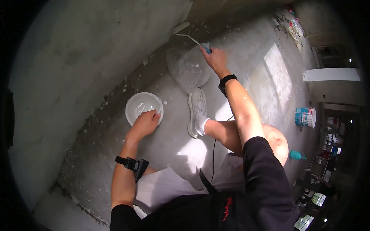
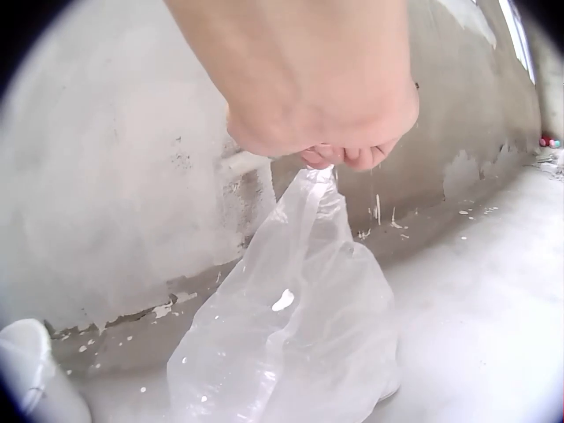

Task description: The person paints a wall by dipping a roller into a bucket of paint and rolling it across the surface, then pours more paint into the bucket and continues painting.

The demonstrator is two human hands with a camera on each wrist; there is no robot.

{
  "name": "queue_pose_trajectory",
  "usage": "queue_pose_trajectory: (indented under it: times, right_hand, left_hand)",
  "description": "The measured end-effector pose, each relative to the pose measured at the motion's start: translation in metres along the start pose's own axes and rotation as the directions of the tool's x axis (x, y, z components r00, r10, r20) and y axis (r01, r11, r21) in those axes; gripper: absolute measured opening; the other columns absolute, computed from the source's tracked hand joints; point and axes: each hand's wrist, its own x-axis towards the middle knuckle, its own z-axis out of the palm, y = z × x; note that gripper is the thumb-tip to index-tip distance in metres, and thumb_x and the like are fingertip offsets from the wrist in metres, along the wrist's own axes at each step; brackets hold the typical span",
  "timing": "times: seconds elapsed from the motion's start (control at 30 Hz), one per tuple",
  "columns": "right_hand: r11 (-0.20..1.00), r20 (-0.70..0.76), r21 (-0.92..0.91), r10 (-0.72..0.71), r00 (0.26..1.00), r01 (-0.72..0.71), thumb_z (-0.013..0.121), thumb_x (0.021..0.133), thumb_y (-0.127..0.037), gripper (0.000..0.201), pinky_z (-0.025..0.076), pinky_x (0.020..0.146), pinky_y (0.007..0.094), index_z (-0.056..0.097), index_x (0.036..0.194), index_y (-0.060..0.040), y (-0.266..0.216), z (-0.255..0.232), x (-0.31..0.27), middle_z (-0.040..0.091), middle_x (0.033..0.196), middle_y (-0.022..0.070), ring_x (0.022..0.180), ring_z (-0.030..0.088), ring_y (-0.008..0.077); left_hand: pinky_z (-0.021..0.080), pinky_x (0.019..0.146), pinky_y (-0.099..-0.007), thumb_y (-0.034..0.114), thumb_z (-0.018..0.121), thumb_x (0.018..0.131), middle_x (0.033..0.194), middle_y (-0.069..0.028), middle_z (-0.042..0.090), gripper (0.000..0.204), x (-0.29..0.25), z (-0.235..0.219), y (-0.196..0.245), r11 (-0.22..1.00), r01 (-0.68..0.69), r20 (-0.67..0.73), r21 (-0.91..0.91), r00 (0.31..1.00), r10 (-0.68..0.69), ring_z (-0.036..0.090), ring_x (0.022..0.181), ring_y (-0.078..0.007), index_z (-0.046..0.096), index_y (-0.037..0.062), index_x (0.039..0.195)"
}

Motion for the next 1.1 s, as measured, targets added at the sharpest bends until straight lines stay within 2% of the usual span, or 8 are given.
queue_pose_trajectory:
  times: [0.2, 0.47, 0.73, 0.8, 0.9, 0.97, 1.07, 1.1]
  right_hand:
    - [0.994, 0.091, -0.107, 0.031, 0.995, -0.021, 0.059, 0.080, -0.069, 0.076, 0.050, 0.066, 0.0461, 0.069, 0.074, 0.0055, -0.014, 0.015, 0.014, 0.063, 0.070, 0.0277, 0.070, 0.064, 0.0436]
    - [0.998, -0.156, 0.051, -0.019, 0.988, 0.028, 0.065, 0.079, -0.066, 0.075, 0.036, 0.050, 0.0469, 0.055, 0.056, 0.0043, 0.007, -0.055, 0.018, 0.047, 0.055, 0.0255, 0.051, 0.042, 0.0412]
    - [0.994, -0.189, 0.070, -0.068, 0.980, 0.082, 0.066, 0.080, -0.064, 0.071, 0.038, 0.051, 0.0423, 0.058, 0.058, 0.0033, -0.001, -0.113, 0.033, 0.048, 0.053, 0.0219, 0.050, 0.040, 0.0345]
    - [0.993, -0.202, 0.064, -0.084, 0.976, 0.099, 0.066, 0.080, -0.064, 0.070, 0.039, 0.052, 0.0417, 0.059, 0.059, 0.0028, -0.003, -0.129, 0.036, 0.050, 0.053, 0.0211, 0.050, 0.042, 0.0340]
    - [0.991, -0.126, 0.024, -0.130, 0.983, 0.134, 0.064, 0.081, -0.065, 0.071, 0.041, 0.054, 0.0409, 0.060, 0.058, 0.0022, -0.007, -0.155, 0.051, 0.053, 0.054, 0.0183, 0.051, 0.047, 0.0312]
    - [0.997, 0.071, 0.018, -0.073, 0.995, 0.072, 0.062, 0.082, -0.066, 0.071, 0.042, 0.056, 0.0408, 0.060, 0.059, 0.0019, -0.009, -0.175, 0.058, 0.055, 0.055, 0.0167, 0.053, 0.052, 0.0305]
    - [0.994, 0.106, 0.085, -0.079, 0.991, 0.070, 0.061, 0.082, -0.065, 0.071, 0.043, 0.057, 0.0406, 0.061, 0.060, 0.0021, -0.020, -0.178, 0.051, 0.056, 0.056, 0.0161, 0.055, 0.055, 0.0293]
    - [0.986, 0.048, 0.153, -0.080, 0.996, 0.072, 0.062, 0.084, -0.063, 0.068, 0.037, 0.051, 0.0391, 0.060, 0.060, 0.0016, -0.016, -0.167, 0.049, 0.048, 0.051, 0.0122, 0.051, 0.044, 0.0218]
  left_hand:
    - [0.045, 0.077, -0.0490, 0.024, 0.051, 0.094, 0.089, -0.0284, 0.064, 0.030, 0.000, -0.003, 0.001, 1.000, 0.007, -0.004, -0.017, 1.000, -0.007, 0.060, 0.085, -0.0465, 0.062, -0.0036, 0.089]
    - [0.047, 0.078, -0.0472, 0.025, 0.054, 0.093, 0.091, -0.0279, 0.065, 0.031, 0.009, -0.001, 0.003, 0.999, -0.029, -0.049, -0.022, 0.998, 0.028, 0.062, 0.087, -0.0449, 0.064, -0.0039, 0.092]
    - [0.050, 0.073, -0.0409, 0.025, 0.055, 0.094, 0.084, -0.0225, 0.068, 0.031, 0.028, 0.011, -0.009, 0.998, -0.058, -0.050, -0.032, 0.997, 0.057, 0.065, 0.078, -0.0364, 0.065, -0.0043, 0.093]
    - [0.048, 0.084, -0.0443, 0.028, 0.054, 0.093, 0.097, -0.0278, 0.066, 0.035, 0.028, 0.016, -0.019, 0.981, 0.031, 0.060, -0.189, 0.998, -0.020, 0.062, 0.094, -0.0442, 0.065, -0.0054, 0.099]
    - [0.048, 0.080, -0.0419, 0.029, 0.054, 0.093, 0.092, -0.0252, 0.067, 0.036, 0.023, 0.018, -0.021, 0.968, 0.046, 0.076, -0.248, 0.997, -0.028, 0.065, 0.087, -0.0400, 0.065, -0.0054, 0.097]
    - [0.048, 0.076, -0.0398, 0.029, 0.055, 0.093, 0.087, -0.0227, 0.067, 0.036, 0.024, 0.025, -0.034, 0.961, 0.067, 0.095, -0.268, 0.995, -0.043, 0.065, 0.081, -0.0368, 0.065, -0.0050, 0.096]
    - [0.048, 0.076, -0.0401, 0.030, 0.054, 0.093, 0.088, -0.0230, 0.068, 0.036, 0.021, 0.019, -0.029, 0.962, 0.076, 0.105, -0.262, 0.993, -0.049, 0.065, 0.082, -0.0372, 0.065, -0.0050, 0.096]
    - [0.048, 0.076, -0.0401, 0.030, 0.054, 0.093, 0.088, -0.0230, 0.068, 0.036, 0.021, 0.018, -0.028, 0.964, 0.075, 0.096, -0.257, 0.994, -0.052, 0.065, 0.082, -0.0372, 0.065, -0.0050, 0.096]
